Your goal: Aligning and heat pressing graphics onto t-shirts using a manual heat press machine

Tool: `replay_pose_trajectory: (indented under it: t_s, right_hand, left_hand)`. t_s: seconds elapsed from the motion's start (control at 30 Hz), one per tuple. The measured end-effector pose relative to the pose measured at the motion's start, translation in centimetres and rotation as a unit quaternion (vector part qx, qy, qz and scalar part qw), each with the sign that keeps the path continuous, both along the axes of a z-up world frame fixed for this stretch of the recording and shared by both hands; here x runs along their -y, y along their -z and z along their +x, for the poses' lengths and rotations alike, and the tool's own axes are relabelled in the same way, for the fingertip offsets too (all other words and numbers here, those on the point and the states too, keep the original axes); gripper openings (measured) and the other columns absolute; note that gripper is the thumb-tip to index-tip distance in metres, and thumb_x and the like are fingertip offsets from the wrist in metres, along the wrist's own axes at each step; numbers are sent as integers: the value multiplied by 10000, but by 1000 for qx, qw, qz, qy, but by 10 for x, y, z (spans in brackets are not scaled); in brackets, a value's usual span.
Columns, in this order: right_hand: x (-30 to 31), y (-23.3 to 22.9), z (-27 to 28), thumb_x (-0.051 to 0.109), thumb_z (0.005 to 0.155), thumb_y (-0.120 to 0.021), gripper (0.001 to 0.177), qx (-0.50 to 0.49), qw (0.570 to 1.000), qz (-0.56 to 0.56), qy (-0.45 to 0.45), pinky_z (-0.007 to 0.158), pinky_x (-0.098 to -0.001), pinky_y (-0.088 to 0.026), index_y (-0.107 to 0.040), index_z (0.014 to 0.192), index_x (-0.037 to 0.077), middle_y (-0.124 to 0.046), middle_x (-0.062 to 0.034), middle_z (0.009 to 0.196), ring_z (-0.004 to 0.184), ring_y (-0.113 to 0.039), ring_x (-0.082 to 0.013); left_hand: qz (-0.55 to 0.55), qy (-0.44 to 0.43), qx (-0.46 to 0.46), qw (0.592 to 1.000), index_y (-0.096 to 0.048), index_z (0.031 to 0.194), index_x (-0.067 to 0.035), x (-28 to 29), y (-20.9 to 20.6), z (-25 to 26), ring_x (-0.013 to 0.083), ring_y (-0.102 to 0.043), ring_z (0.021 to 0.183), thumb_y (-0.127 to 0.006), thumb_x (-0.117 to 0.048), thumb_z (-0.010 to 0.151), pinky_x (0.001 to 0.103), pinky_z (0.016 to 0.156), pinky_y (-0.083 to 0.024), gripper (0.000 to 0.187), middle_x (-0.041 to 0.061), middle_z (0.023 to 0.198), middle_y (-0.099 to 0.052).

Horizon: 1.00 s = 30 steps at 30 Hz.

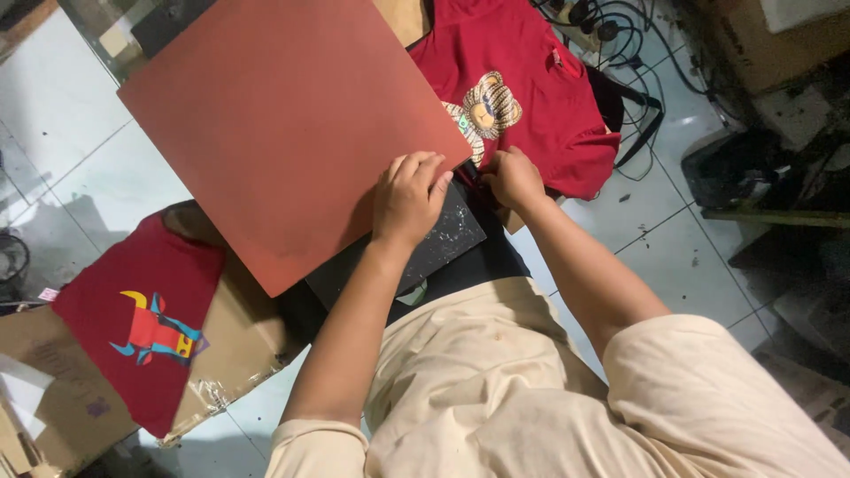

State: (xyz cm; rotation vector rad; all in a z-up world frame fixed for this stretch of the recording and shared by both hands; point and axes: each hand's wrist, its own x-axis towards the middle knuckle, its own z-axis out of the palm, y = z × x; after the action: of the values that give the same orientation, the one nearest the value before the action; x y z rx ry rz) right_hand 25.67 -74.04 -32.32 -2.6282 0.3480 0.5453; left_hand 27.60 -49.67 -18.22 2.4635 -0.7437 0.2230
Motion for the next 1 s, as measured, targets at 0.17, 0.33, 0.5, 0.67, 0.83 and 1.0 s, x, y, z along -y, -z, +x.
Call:
replay_pose_trajectory:
  t_s: [0.17, 0.33, 0.5, 0.67, 0.83, 1.0]
  right_hand:
    - [17, 2, 2, 323, 868, -767, 196, 16, 993, 83, 85, 884, -482, -598, -784, 1044, 238, -746, -85, 1026, 1067, -712, -353]
    - [44, -12, 8, 195, 911, -621, 223, 97, 967, 141, 187, 921, -569, -539, -750, 1087, 148, -750, -197, 1021, 1088, -678, -437]
    - [45, -157, 14, 253, 923, -576, 238, 173, 969, 115, 131, 826, -552, -530, -746, 1060, 161, -733, -159, 966, 1014, -692, -401]
    - [54, -254, -10, 163, 810, -739, 252, 272, 959, 74, -27, 767, -506, -543, -749, 1057, 110, -705, -156, 919, 948, -697, -413]
    - [65, -345, -32, -48, 889, -627, 191, 301, 948, 100, -33, 697, -318, -453, -745, 1018, 29, -699, -97, 938, 801, -609, -197]
    - [91, -371, -30, -116, 1118, -675, 152, 371, 926, 63, -36, 784, -346, -439, -742, 1212, -17, -621, -158, 1115, 949, -580, -249]
  left_hand:
    - [5, -6, -9, 1000, -720, 1182, -177, 3, -6, 4, 247, -666, 1110, -635, -410, 1026, 388, 920, -537, 293, 29, 1123, -693]
    - [-12, 11, -10, 1000, -709, 1201, -176, 20, -5, 16, 264, -676, 1091, -641, -406, 1019, 405, 909, -552, 301, 39, 1118, -695]
    - [-34, 41, -8, 999, -578, 1396, -186, 61, -17, 32, 347, -650, 1163, -726, -292, 949, 476, 934, -567, 482, 108, 1254, -637]
    - [-4, 79, -17, 997, -475, 1523, -268, 109, -22, 35, 419, -491, 1414, -805, -408, 881, 536, 1044, -515, 735, 160, 1490, -519]
    - [-178, 75, -231, 954, -642, 956, -185, 107, -45, 33, 306, -675, 888, -649, -443, 927, 421, 764, -501, 259, 65, 918, -690]
    - [-199, 40, -179, 963, -596, 999, -159, 75, -65, 67, 320, -667, 852, -672, -530, 896, 445, 712, -493, 392, 74, 979, -611]
